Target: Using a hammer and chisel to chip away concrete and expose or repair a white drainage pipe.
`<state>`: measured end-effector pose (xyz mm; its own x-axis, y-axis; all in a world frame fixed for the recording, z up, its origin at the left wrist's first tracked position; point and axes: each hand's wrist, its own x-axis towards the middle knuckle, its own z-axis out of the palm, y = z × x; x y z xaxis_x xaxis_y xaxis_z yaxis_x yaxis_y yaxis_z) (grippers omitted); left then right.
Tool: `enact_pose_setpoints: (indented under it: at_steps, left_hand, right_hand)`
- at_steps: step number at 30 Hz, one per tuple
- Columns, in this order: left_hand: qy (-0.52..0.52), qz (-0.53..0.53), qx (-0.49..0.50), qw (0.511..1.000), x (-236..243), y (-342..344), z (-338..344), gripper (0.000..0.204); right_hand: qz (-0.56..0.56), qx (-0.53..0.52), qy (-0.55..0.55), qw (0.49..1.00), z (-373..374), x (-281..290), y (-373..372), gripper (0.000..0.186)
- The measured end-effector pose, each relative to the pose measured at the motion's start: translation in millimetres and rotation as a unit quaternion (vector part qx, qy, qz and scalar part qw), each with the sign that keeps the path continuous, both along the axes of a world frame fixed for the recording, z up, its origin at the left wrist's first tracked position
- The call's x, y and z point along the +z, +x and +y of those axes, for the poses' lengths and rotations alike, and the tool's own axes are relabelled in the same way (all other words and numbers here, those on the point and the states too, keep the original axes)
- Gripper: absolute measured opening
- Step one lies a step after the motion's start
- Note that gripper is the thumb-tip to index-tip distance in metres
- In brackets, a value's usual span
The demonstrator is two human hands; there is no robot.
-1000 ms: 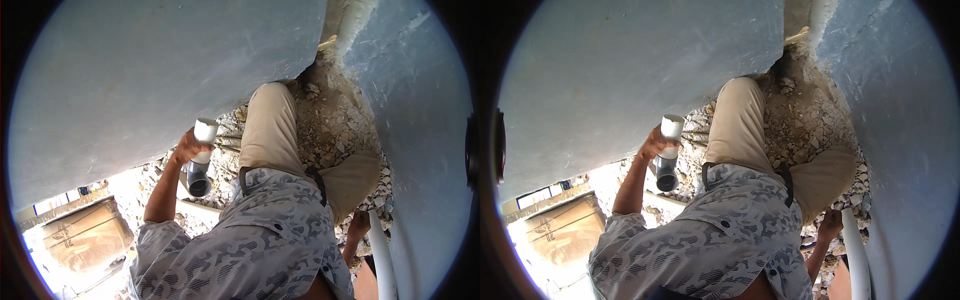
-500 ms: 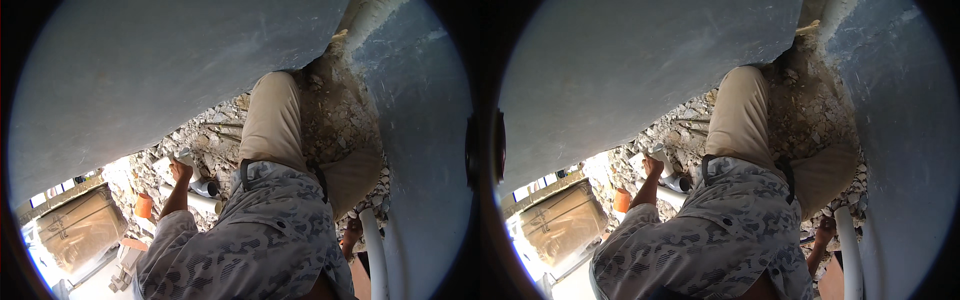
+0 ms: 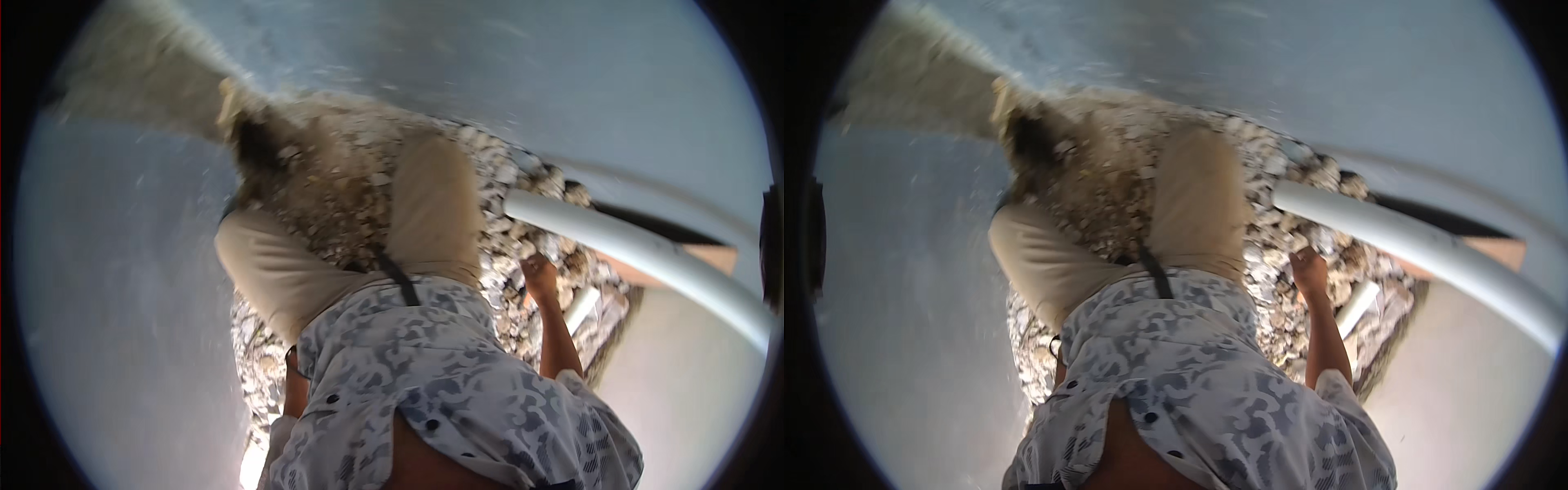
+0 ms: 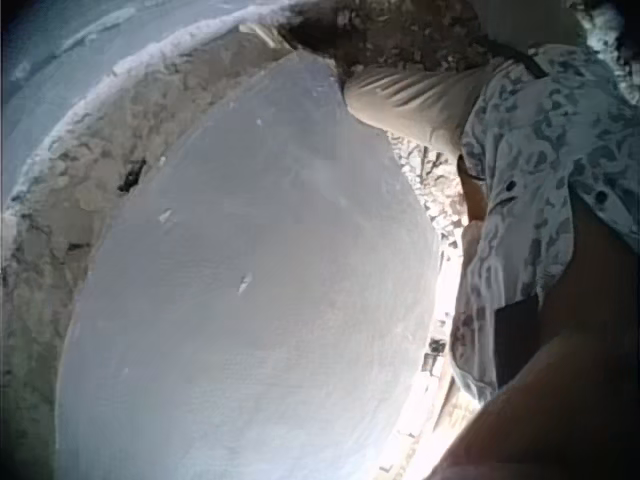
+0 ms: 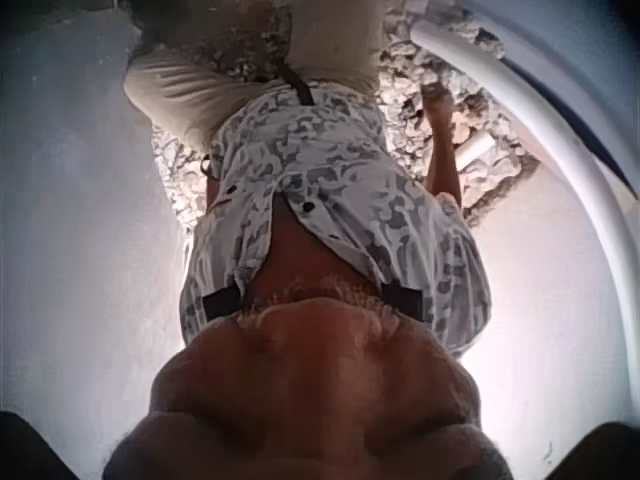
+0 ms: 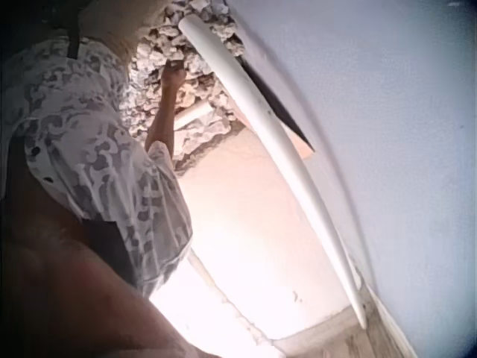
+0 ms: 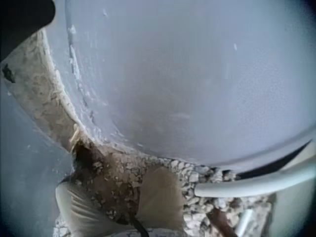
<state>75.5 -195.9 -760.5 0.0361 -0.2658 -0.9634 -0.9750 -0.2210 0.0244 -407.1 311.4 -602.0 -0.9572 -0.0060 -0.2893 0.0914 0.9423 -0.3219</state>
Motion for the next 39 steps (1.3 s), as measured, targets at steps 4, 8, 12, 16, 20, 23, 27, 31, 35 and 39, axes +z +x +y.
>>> enact_pose_setpoints:
  at_steps: [4,8,12,16,20,23,27,31,35,39]
  left_hand:
    - [-0.016,-0.009,0.048,0.999,-10,-28,0,0.039]
    - [-0.031,0.0,0.062,0.998,-26,-35,1,0.042]
    - [-0.049,0.003,0.072,0.996,-30,-29,5,0.045]
    - [-0.084,0.002,0.11,0.99,-34,-21,12,0.048]
    - [-0.114,-0.017,0.13,0.985,-55,-6,30,0.052]
    - [-0.148,-0.042,0.147,0.977,-69,21,42,0.054]
    - [-0.2,-0.086,0.147,0.965,-99,62,60,0.058]
    - [-0.215,-0.198,0.183,0.939,-85,27,82,0.054]
    - [-0.253,-0.16,0.346,0.889,-39,-6,83,0.039]
    - [-0.298,-0.168,0.294,0.892,-24,-11,78,0.034]
  right_hand:
    - [0.041,-0.163,0.078,0.983,42,3,25,0.022]
    - [0.025,-0.256,0.089,0.962,75,-21,34,0.043]
    - [-0.098,-0.224,0.045,0.969,65,-35,33,0.064]
    - [-0.072,-0.143,0.043,0.986,59,-59,38,0.068]
    - [-0.071,-0.186,0.096,0.975,79,-62,37,0.053]
    - [-0.023,-0.215,0.115,0.97,64,-35,38,0.045]
    - [0.023,-0.168,-0.085,0.982,49,-15,53,0.029]
    - [-0.09,-0.201,-0.29,0.931,-17,15,39,0.034]
    - [-0.119,-0.125,-0.331,0.927,-105,45,7,0.021]
    - [-0.113,0.024,-0.357,0.927,-171,64,-26,0.017]
